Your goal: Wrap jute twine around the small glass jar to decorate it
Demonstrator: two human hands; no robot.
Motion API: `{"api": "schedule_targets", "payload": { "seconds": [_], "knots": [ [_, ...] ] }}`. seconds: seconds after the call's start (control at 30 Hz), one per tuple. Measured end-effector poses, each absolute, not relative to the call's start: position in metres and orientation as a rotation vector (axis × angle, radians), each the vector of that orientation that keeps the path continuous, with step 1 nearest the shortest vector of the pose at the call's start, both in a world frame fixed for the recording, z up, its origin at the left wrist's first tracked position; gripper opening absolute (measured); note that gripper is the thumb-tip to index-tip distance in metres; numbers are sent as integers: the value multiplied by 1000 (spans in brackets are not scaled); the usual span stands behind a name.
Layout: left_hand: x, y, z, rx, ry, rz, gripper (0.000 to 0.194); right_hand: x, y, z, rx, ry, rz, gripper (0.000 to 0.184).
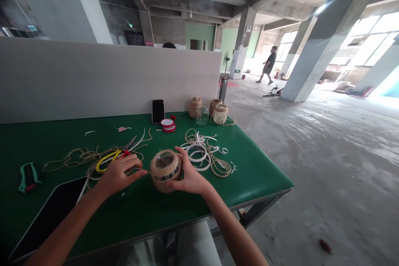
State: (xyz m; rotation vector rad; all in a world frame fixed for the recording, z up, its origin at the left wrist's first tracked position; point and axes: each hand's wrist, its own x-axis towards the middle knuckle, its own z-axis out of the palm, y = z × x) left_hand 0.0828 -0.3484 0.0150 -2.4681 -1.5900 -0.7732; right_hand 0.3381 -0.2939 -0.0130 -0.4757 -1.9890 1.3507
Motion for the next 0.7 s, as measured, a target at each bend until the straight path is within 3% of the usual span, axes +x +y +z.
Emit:
{"api": "schedule_targets", "payload": {
  "seconds": [0.07,0.23,0.37,0.7],
  "knots": [
    [84,-348,15,-2483,-1596,-796,32,340,-294,-14,-480,-2006,1351,101],
    [84,-348,13,-2480,-1595,-805,32,335,-302,-19,-789,-2018,1088,127],
    [83,-348,13,-2473,-1608,-807,33,330,-307,-20,-872,-2000,1009,121],
    [90,-347,11,-2462,-1616,-798,35,335,-301,-13,-610,-2002,1226,108]
  ]
}}
